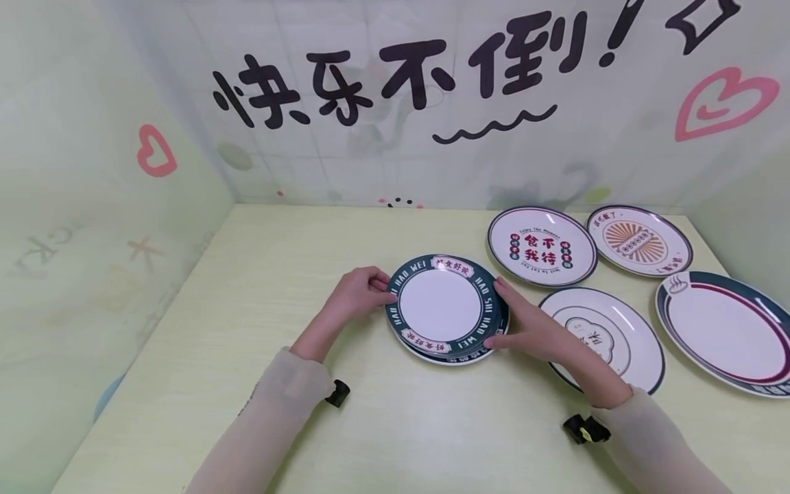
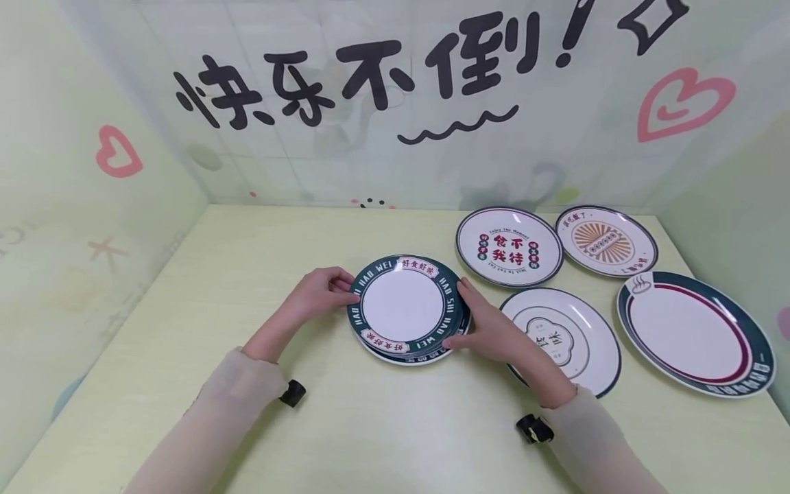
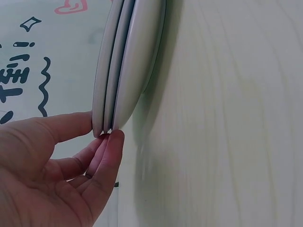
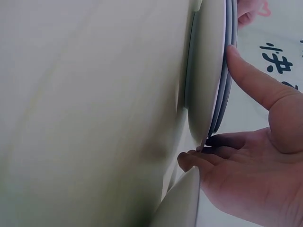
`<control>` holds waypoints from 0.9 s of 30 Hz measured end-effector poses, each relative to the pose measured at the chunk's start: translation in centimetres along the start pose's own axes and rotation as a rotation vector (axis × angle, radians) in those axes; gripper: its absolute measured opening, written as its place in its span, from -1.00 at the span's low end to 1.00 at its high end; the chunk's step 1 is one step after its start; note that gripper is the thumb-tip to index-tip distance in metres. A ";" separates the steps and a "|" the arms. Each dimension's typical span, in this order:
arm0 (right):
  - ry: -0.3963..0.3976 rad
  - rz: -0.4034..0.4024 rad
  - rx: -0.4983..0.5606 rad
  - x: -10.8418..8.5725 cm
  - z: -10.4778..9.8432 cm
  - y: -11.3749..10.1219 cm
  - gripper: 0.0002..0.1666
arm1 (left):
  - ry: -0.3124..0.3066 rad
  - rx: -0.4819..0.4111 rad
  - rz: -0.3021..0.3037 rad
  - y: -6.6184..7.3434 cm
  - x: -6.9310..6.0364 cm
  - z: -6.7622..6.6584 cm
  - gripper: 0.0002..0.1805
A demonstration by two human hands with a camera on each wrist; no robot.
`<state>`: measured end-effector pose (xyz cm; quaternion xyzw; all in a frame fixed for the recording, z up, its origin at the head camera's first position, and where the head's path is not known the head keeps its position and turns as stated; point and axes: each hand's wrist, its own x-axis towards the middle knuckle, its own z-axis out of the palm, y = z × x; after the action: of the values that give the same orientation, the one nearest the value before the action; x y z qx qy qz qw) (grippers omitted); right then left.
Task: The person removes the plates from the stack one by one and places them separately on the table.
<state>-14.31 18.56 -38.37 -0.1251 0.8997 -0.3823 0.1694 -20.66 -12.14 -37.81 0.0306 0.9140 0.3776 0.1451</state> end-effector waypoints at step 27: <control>-0.033 -0.004 -0.020 0.2 0.2 -0.4 0.33 | -0.070 -0.451 -0.113 -2.3 -0.7 -2.1 -0.49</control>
<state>-14.43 18.07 -38.22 -0.1348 0.9003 -0.3715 0.1823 -20.50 -15.35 -37.81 -0.0405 0.8011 0.5625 0.2008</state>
